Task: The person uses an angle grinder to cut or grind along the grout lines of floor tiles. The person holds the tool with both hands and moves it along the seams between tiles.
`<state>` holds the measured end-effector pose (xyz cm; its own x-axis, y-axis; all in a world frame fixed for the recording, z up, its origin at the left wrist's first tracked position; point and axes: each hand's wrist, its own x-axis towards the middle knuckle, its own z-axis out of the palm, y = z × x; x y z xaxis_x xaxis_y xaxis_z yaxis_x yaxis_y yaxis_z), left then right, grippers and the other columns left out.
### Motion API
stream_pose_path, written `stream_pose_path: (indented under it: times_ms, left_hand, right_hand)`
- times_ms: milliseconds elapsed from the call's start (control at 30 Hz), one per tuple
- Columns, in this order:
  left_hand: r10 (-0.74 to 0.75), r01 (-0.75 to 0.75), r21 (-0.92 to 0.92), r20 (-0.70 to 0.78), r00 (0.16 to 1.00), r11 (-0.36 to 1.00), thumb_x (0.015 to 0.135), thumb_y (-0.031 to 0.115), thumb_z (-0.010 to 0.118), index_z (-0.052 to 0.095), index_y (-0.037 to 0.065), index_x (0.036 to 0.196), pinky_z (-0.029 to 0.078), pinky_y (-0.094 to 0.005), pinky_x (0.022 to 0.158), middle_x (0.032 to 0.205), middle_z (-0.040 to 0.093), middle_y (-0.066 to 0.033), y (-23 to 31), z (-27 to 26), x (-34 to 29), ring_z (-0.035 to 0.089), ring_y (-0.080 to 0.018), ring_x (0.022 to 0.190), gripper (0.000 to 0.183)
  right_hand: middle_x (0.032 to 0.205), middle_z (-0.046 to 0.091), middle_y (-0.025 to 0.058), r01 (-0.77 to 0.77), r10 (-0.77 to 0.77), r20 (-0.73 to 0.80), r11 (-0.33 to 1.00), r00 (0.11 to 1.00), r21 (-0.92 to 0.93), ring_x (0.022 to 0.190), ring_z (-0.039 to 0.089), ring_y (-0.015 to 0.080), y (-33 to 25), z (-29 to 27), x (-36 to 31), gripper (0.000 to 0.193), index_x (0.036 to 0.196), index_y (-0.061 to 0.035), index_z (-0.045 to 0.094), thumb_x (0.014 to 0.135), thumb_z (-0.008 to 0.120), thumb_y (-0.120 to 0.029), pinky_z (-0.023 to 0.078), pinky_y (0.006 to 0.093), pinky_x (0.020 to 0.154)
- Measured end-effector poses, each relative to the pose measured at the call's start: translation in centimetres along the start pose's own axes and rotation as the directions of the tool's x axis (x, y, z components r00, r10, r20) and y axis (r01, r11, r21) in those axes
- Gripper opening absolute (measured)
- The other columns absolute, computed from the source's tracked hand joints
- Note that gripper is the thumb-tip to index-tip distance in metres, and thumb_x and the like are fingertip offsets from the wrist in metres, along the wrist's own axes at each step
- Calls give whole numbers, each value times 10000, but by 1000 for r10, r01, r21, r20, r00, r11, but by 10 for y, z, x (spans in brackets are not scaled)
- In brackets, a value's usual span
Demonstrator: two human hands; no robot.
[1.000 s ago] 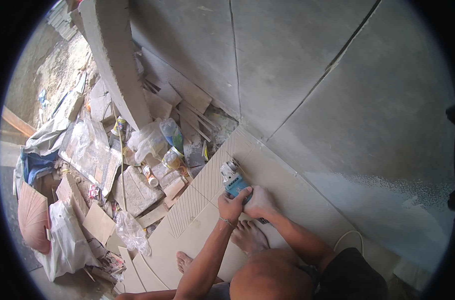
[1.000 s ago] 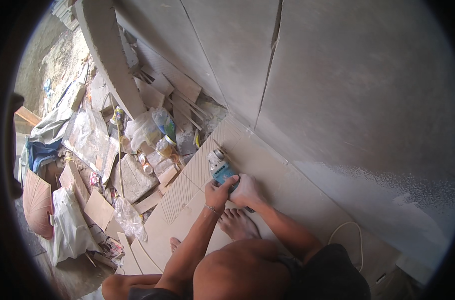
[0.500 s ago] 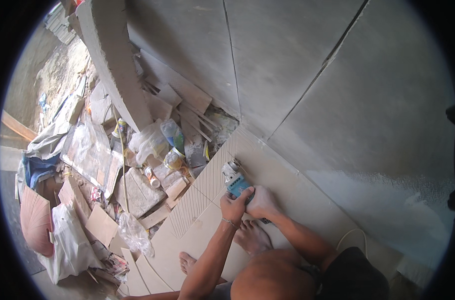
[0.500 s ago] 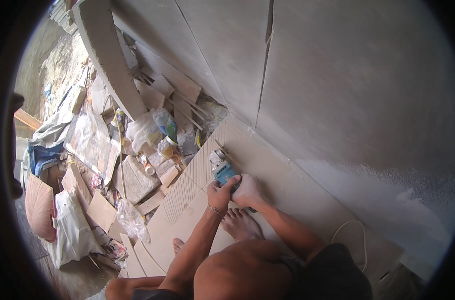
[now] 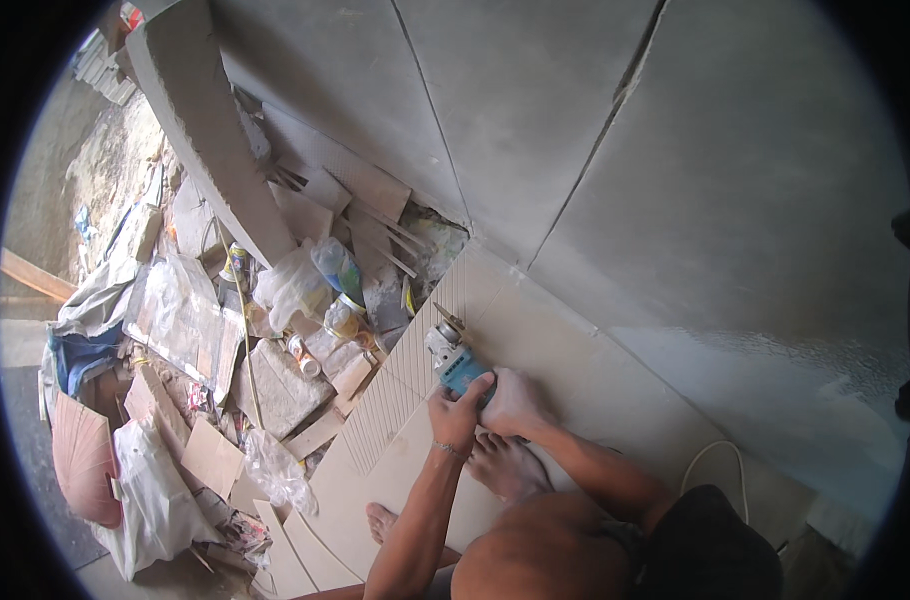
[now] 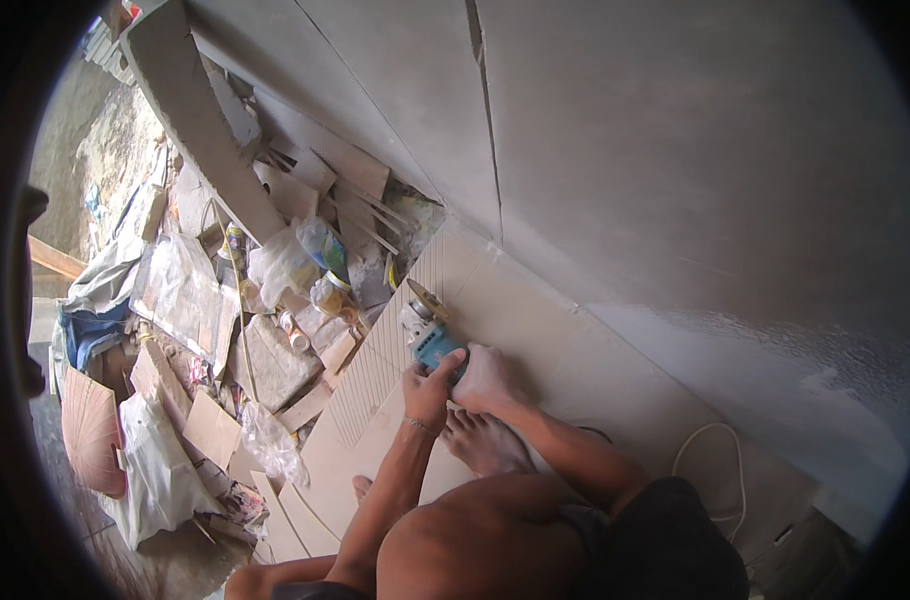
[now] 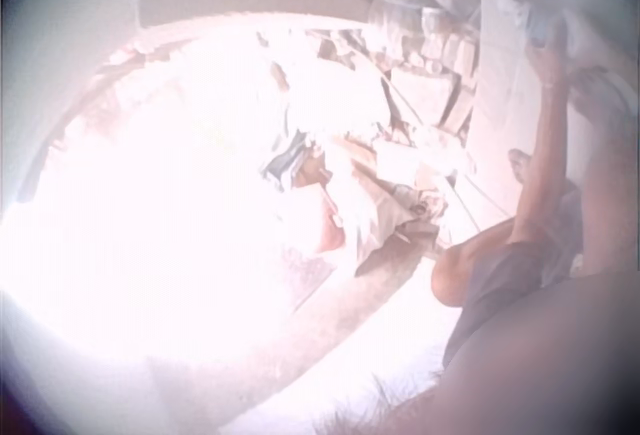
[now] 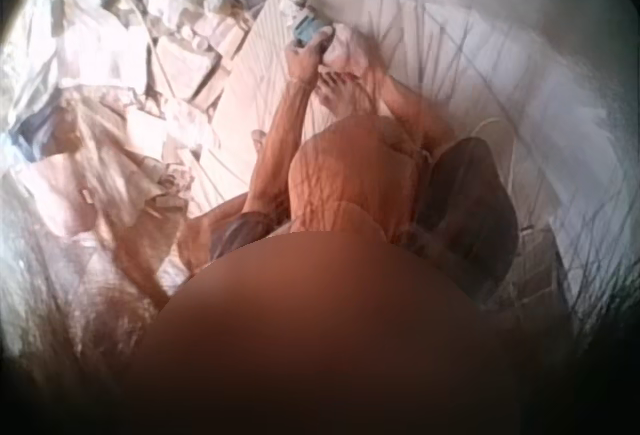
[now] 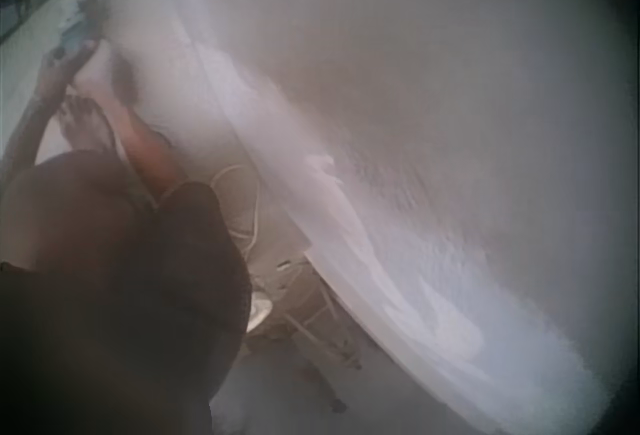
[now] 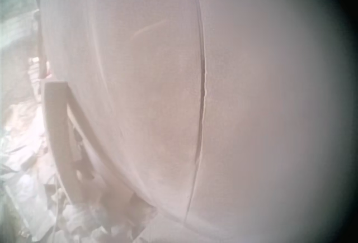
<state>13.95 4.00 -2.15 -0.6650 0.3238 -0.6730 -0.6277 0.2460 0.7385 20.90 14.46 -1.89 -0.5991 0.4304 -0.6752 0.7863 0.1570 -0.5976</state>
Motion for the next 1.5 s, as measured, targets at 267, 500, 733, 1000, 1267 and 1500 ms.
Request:
stream_pose_path:
  times_ms: [267,500,733,1000,1267,1500]
  left_hand:
    - [-46,46,-4,39,998,999,874,146,870,715,-29,997,512,-276,680,883,727,-56,-11,3,4,657,-126,746,264]
    - [-71,70,54,17,997,996,877,146,866,710,-39,1019,524,-284,694,896,731,-60,-11,3,9,665,-131,754,281]
    - [-52,51,32,34,998,998,871,151,872,709,-29,993,504,-273,663,865,715,-42,-10,3,9,643,-120,719,272]
    - [-81,79,55,19,997,995,876,138,867,714,-29,1001,516,-280,675,880,726,-49,-15,1,15,655,-123,730,259]
    - [-64,62,62,33,997,996,872,151,876,712,-14,950,489,-273,651,847,708,-31,-9,2,11,631,-111,710,245]
    - [-58,58,14,46,997,998,864,164,885,705,3,915,467,-267,632,825,694,-23,-4,5,8,611,-108,689,247]
  right_hand:
    - [1034,744,337,5,-5,-15,1000,1000,0,1005,754,470,11,-2,2,574,1121,93,670,748,852,-303,614,494,841]
    - [1030,743,339,-5,5,-12,1000,1000,-1,1013,752,473,11,-2,5,566,1117,91,676,751,847,-306,613,495,854]
    - [1042,743,338,-19,19,10,1000,1000,-8,1023,753,465,8,-4,6,578,1120,95,675,745,849,-309,613,489,857]
    - [1034,747,325,-34,34,20,999,999,11,1011,760,449,3,-9,2,573,1104,84,674,738,853,-319,613,481,849]
    - [1053,740,342,-28,29,19,999,999,-22,1031,753,465,6,-7,5,601,1133,102,668,749,843,-326,616,487,856]
    - [1050,736,351,-18,19,16,999,1000,-35,1031,752,469,6,-7,5,592,1132,112,662,755,830,-312,617,493,856]
